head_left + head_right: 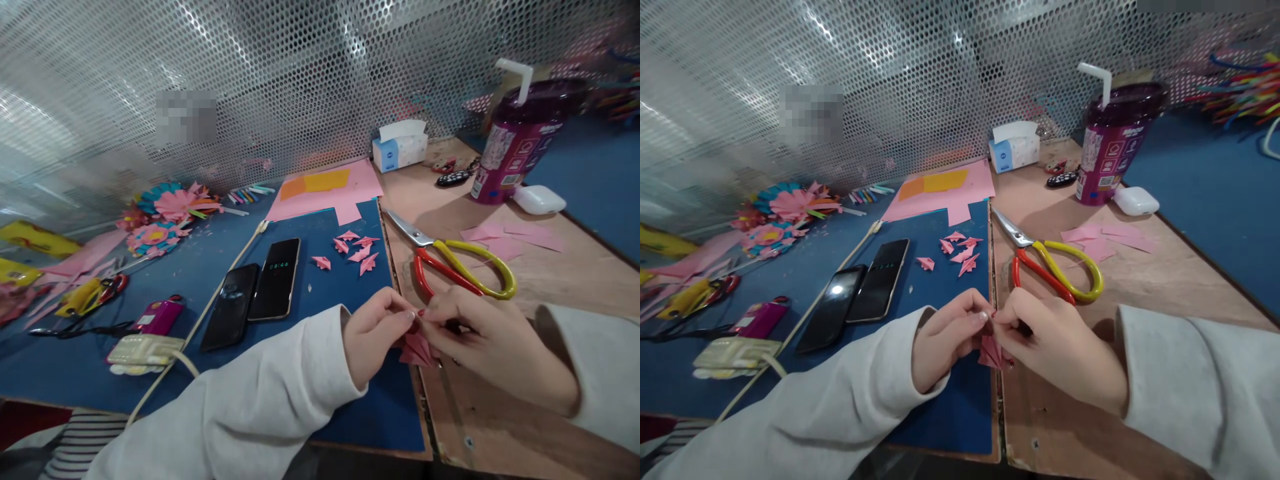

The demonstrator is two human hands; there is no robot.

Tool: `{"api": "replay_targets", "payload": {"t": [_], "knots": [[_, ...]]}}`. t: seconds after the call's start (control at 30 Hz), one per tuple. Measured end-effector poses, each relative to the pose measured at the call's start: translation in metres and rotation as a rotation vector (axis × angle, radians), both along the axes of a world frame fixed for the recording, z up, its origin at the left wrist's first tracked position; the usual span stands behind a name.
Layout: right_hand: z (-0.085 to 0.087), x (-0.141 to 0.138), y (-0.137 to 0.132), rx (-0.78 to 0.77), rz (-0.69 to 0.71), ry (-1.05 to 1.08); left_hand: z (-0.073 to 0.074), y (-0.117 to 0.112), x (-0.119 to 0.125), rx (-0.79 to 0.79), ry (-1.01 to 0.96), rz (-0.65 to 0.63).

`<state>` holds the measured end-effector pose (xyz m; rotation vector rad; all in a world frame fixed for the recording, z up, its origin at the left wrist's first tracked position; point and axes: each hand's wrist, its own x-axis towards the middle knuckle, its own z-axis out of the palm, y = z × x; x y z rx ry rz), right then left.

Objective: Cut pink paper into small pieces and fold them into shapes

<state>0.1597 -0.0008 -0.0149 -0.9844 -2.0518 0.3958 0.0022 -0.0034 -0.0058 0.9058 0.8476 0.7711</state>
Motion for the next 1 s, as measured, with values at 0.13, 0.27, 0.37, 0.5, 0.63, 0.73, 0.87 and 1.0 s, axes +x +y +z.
{"api": "replay_targets", "payload": {"t": [0.13, 0.27, 0.37, 0.5, 0.63, 0.73, 0.87, 1.0], "knots": [[-0.0008, -0.0001, 0.0001, 0.014, 0.012, -0.008, 0.0018, -0.0007, 0.0007, 0.051, 0.034, -0.003], [-0.0015, -0.0002, 0.0006, -0.016, 0.015, -0.002, 0.0039, -0.0011, 0.0021, 0.092, 0.043, -0.012], [-0.0011, -0.001, 0.001, -0.034, 0.024, 0.007, 0.0034, -0.0017, 0.0024, 0.115, 0.059, -0.008], [-0.0003, -0.0024, 0.0012, -0.033, 0.009, 0.023, 0.0034, -0.0029, 0.0024, 0.111, 0.084, 0.004], [0.0008, -0.0028, 0.0002, -0.05, 0.0, 0.025, 0.0049, -0.0035, 0.0026, 0.092, 0.064, 0.013], [0.0018, -0.0027, -0.0003, -0.067, 0.002, 0.016, 0.0058, -0.0036, 0.0028, 0.076, 0.061, 0.043], [0.0022, -0.0028, -0.0003, -0.09, 0.018, -0.009, 0.0063, -0.0044, 0.0032, 0.072, 0.078, 0.043], [0.0023, -0.0041, -0.0003, -0.093, 0.0, -0.012, 0.0064, -0.0059, 0.0036, 0.129, 0.168, 0.08]]}}
